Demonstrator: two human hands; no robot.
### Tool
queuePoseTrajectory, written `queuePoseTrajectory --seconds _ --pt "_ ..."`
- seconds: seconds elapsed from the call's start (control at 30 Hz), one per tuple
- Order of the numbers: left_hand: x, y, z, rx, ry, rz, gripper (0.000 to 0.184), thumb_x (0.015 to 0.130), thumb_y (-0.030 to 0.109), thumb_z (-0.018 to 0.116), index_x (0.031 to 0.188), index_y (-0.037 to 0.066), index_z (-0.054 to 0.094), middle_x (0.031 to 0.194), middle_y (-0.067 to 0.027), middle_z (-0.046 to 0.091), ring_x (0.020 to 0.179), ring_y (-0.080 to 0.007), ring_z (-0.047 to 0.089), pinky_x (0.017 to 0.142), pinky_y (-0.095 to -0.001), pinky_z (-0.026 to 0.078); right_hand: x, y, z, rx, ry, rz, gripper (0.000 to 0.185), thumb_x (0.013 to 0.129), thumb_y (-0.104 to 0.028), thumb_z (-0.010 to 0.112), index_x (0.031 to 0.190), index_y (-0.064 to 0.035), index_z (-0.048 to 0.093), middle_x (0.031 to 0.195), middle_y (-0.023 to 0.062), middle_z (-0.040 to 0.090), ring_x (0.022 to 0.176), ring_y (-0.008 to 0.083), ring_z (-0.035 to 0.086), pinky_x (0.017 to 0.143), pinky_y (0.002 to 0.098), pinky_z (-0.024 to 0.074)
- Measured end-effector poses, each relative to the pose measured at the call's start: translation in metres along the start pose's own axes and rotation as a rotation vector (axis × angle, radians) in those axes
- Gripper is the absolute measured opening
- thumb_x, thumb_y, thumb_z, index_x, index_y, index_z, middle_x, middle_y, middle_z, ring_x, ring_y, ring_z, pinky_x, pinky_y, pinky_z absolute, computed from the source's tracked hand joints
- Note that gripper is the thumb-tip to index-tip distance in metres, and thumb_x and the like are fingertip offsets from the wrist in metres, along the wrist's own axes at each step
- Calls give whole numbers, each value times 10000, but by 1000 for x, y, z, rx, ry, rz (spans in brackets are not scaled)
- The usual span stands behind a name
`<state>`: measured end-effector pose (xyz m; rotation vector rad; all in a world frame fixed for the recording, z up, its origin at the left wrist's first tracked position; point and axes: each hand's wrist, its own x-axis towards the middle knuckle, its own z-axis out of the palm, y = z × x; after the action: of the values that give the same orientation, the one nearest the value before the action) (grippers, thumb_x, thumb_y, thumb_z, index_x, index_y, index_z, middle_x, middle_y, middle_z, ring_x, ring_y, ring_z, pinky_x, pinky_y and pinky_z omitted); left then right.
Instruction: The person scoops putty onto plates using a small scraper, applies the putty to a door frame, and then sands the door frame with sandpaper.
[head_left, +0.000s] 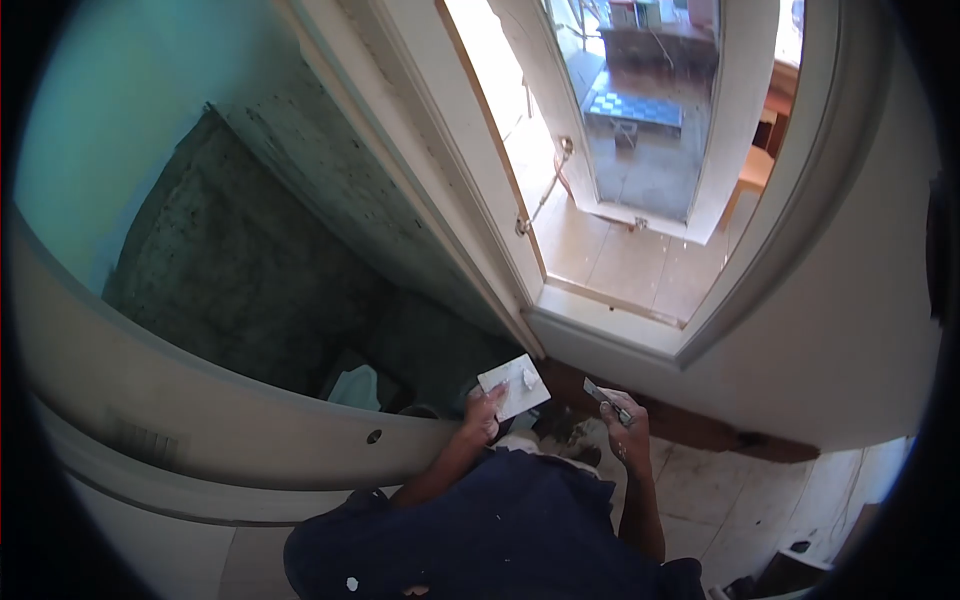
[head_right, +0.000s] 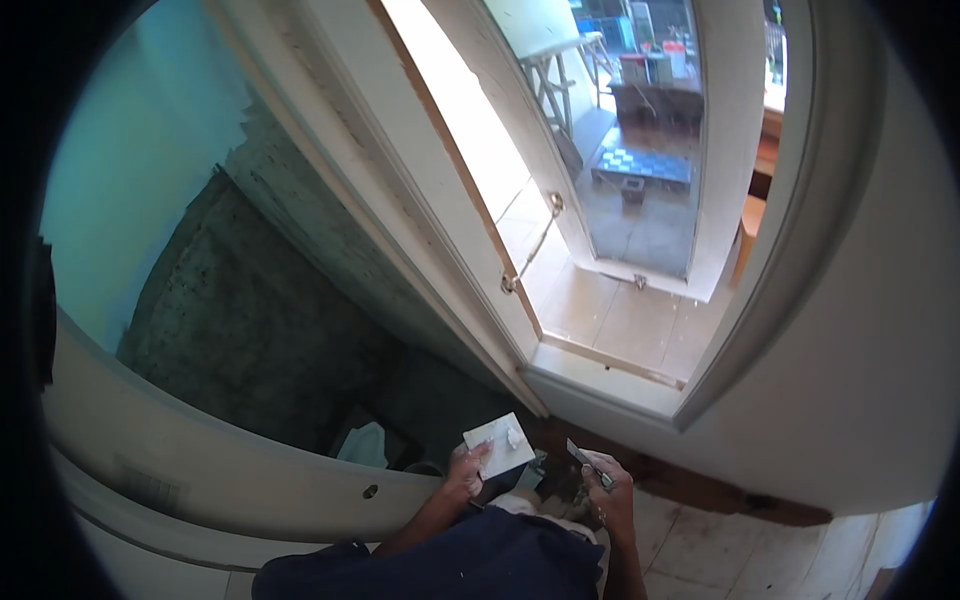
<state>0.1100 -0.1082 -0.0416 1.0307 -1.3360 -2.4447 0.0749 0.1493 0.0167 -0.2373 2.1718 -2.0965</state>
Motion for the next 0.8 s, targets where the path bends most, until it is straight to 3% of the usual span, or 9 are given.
queuePoseTrajectory --seconds 0.03,0.2,0.27,0.3,0.43,0.53,0.57,0.63,0.8 --pt "0 0 1 -1 9 4 207 809 11 602 1015 -11 598 942 -108 648 816 -231 646 728 -366 539 -7 5 -1 5 -15 130 245 849 -75 550 1067 16 614 778 9 567 712 70 469 662 227 393" --pt "-2 -3 6 -42 33 -10 211 806 3 602 1016 -14 598 946 -116 651 824 -233 649 733 -362 540 -3 5 2 71 4 296 262 854 -97 546 1073 34 605 771 5 578 693 66 475 639 223 396" --pt "2 -5 2 -35 42 -11 214 805 -4 599 1019 -18 597 959 -123 649 826 -234 650 733 -361 541 22 -10 15 120 154 17 248 845 -85 552 1050 43 610 789 81 642 738 100 555 698 246 443" --pt "2 -6 1 -55 44 -6 226 797 2 613 1022 -21 597 969 -126 648 827 -235 649 737 -359 541 34 -28 16 38 108 28 250 830 -60 558 1056 30 618 857 128 652 795 148 600 745 272 457" --pt "13 -11 -9 -42 67 6 246 798 7 610 1041 -16 578 979 -121 637 874 -245 638 786 -382 527 92 -90 53 -123 164 -499 268 808 -18 565 1070 7 617 988 192 628 879 281 616 795 314 458" --pt "27 -11 -24 -57 76 0 266 799 14 611 1059 -14 563 986 -121 633 888 -246 633 801 -381 520 127 -116 79 -22 166 -525 262 819 -25 561 1074 -9 618 976 197 628 863 291 613 779 324 460" --pt "29 -8 -26 -83 85 17 255 787 15 627 1035 1 571 953 -101 633 848 -228 636 752 -358 526 139 -123 88 -25 174 -539 262 819 -25 561 1074 -9 618 976 197 628 863 291 613 779 324 460" --pt "26 11 -22 -97 108 40 245 778 23 645 1013 20 576 923 -80 630 812 -206 636 706 -330 529 160 -133 104 6 218 -528 298 840 -6 546 1132 -19 603 870 122 633 774 144 579 720 270 446" --pt "45 26 -44 -85 149 -10 242 788 33 641 1021 21 575 949 -84 625 848 -215 629 725 -340 523 205 -158 137 -80 339 -558 307 845 -17 548 1146 -37 604 716 73 565 609 127 510 610 270 427"
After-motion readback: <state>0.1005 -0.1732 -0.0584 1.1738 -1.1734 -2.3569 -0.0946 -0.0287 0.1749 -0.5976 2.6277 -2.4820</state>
